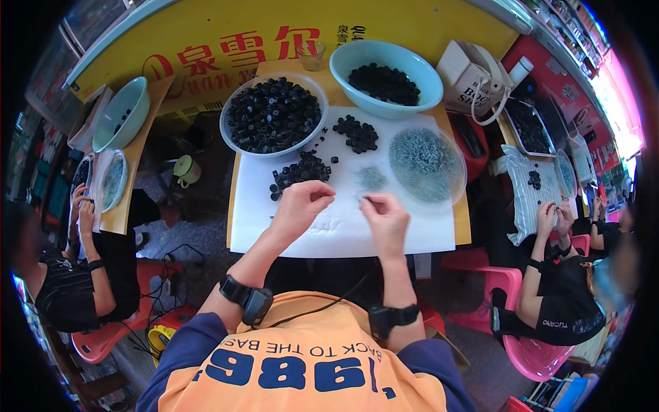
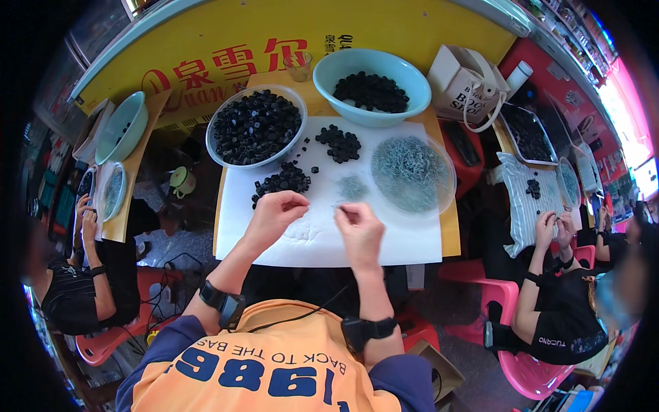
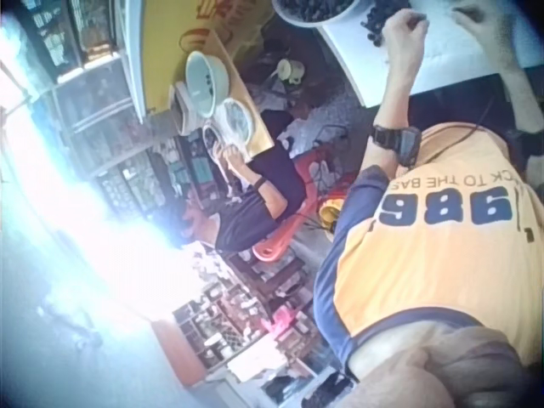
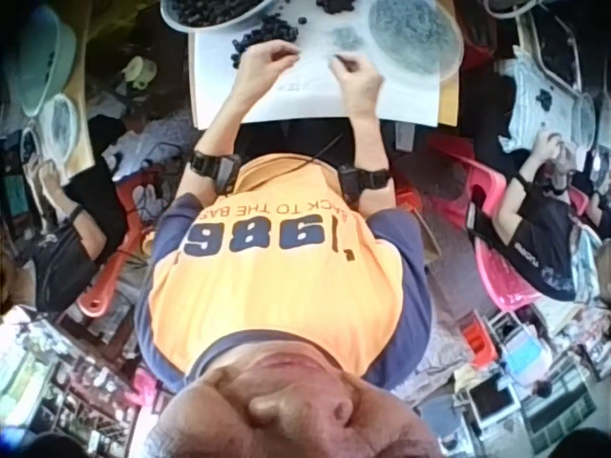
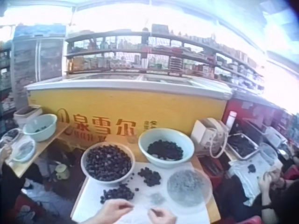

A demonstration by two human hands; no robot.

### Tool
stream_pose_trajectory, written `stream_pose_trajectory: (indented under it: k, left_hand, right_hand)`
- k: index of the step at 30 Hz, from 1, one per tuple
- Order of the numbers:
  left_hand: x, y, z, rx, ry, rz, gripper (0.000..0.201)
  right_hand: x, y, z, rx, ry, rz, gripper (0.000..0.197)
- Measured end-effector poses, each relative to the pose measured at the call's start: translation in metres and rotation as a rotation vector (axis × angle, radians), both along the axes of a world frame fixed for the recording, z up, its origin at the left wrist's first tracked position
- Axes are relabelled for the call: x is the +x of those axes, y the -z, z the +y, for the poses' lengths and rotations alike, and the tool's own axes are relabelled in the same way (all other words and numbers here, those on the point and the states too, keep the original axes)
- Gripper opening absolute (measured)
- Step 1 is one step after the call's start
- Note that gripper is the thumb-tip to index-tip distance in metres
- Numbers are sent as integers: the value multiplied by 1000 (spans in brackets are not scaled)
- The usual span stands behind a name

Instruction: Assembling small black plastic components by hand at a workbench.

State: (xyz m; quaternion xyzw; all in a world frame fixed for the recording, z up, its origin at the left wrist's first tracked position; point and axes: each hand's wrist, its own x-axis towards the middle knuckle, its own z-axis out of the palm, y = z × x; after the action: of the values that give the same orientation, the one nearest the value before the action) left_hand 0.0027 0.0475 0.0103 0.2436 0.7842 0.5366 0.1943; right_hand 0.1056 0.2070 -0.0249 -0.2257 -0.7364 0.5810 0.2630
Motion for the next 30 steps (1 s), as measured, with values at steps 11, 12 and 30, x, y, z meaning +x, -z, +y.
stream_pose_trajectory:
  k: [11,12,30]
  left_hand:
    - [-19,48,55,-232,324,598,10]
    - [-18,47,57,-232,331,598,10]
    - [-10,43,29,-26,265,413,14]
  right_hand:
    - [90,-32,42,-647,217,308,24]
    - [90,-34,40,-713,216,331,23]
    - [47,-13,3,-848,-47,161,23]
